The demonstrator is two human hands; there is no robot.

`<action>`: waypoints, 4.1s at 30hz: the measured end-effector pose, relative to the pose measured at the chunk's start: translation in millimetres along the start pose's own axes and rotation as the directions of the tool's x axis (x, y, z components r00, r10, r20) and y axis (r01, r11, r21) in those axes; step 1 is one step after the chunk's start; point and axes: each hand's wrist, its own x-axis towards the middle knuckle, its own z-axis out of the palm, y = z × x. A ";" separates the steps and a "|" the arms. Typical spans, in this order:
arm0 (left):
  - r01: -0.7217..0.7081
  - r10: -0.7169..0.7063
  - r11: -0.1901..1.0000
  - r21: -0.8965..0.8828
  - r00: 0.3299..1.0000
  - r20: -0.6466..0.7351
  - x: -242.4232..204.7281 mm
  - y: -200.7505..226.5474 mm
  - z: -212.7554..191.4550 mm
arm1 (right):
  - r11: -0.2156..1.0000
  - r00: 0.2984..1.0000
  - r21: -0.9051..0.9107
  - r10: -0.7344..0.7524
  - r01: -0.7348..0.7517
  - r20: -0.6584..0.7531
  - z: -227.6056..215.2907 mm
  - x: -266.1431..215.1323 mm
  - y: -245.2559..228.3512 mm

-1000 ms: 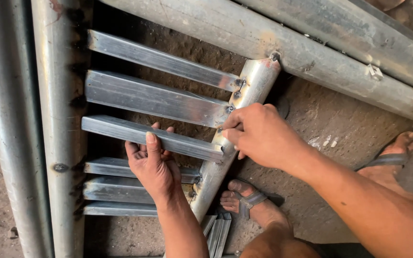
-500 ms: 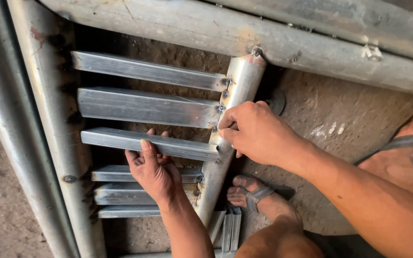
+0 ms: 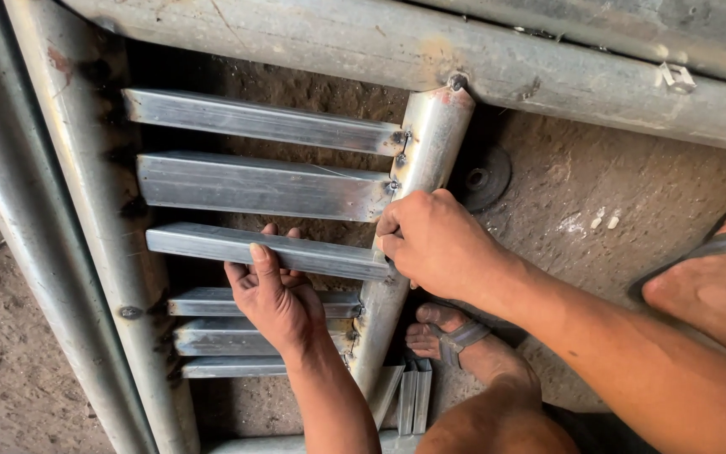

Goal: Using an angle grinder to cut a small metal section and then fitting it into a larger metal gate structure.

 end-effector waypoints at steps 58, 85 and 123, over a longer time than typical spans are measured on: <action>-0.001 0.001 0.999 -0.037 1.000 -0.001 2.6 -4.0 4.2 | 0.974 0.871 -0.216 0.168 -0.074 0.461 -34.4 -26.6 -48.8; -0.006 0.006 0.999 -0.032 1.000 -0.008 -2.1 5.2 8.7 | 0.987 0.999 -0.157 0.040 -0.039 0.000 15.9 17.7 -0.5; -0.522 0.523 0.617 0.589 0.831 0.189 -2.7 20.0 -38.8 | 0.813 0.946 -0.581 0.209 -0.026 0.249 -34.7 -14.8 70.0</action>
